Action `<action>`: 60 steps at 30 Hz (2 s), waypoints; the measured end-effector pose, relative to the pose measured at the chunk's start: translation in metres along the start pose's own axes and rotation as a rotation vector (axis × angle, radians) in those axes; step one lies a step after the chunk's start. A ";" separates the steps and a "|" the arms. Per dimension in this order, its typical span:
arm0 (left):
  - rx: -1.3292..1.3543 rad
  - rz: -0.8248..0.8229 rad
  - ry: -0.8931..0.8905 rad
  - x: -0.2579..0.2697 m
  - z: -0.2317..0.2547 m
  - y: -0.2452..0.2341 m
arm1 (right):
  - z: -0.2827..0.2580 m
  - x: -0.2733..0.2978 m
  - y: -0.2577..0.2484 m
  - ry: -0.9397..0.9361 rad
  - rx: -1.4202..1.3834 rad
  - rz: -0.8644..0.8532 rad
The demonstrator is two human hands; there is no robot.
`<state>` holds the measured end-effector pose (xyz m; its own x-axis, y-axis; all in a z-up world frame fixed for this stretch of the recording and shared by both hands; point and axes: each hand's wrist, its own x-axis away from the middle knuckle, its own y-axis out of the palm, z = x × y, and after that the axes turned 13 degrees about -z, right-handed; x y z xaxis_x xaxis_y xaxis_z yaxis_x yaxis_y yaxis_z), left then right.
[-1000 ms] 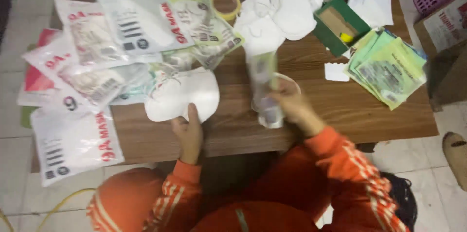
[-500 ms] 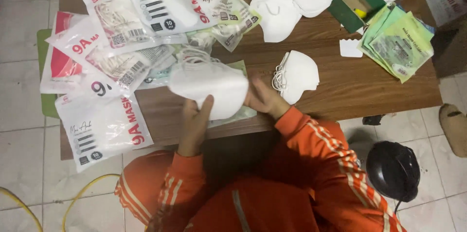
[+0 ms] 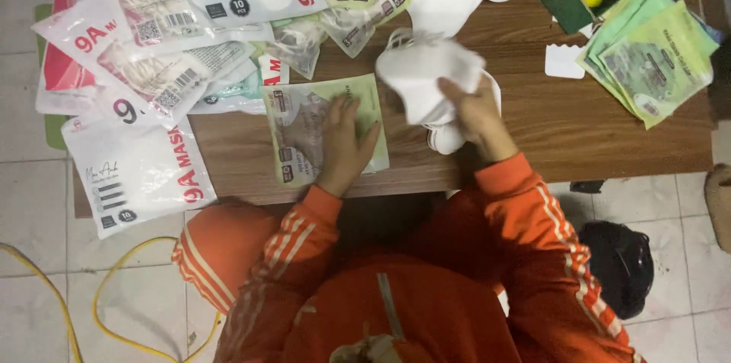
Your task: Picking up individual face masks from a pile, inspecting them, and stacking them neatly on a wooden surface for packaging.
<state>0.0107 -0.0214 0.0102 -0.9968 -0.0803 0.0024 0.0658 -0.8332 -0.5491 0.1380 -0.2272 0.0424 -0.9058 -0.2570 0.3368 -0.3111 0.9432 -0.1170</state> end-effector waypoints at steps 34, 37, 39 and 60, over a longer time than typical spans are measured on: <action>-0.252 -0.096 -0.134 0.001 -0.039 0.007 | 0.094 -0.029 -0.073 -0.117 -0.637 -0.431; -0.105 -0.122 -0.172 0.003 -0.041 0.009 | 0.143 -0.036 -0.092 -0.111 -0.647 -0.385; -0.014 -0.157 -0.126 0.003 -0.043 0.017 | 0.237 -0.094 -0.123 0.020 -0.667 -0.393; -0.066 -0.099 -0.235 0.000 -0.061 -0.007 | 0.004 0.029 0.033 -0.142 0.902 -0.981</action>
<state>0.0070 0.0178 -0.0365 -0.9597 -0.1316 0.2483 -0.0421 -0.8063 -0.5901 0.1005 -0.2040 0.0444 -0.2050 -0.8140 0.5435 -0.8750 -0.0964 -0.4744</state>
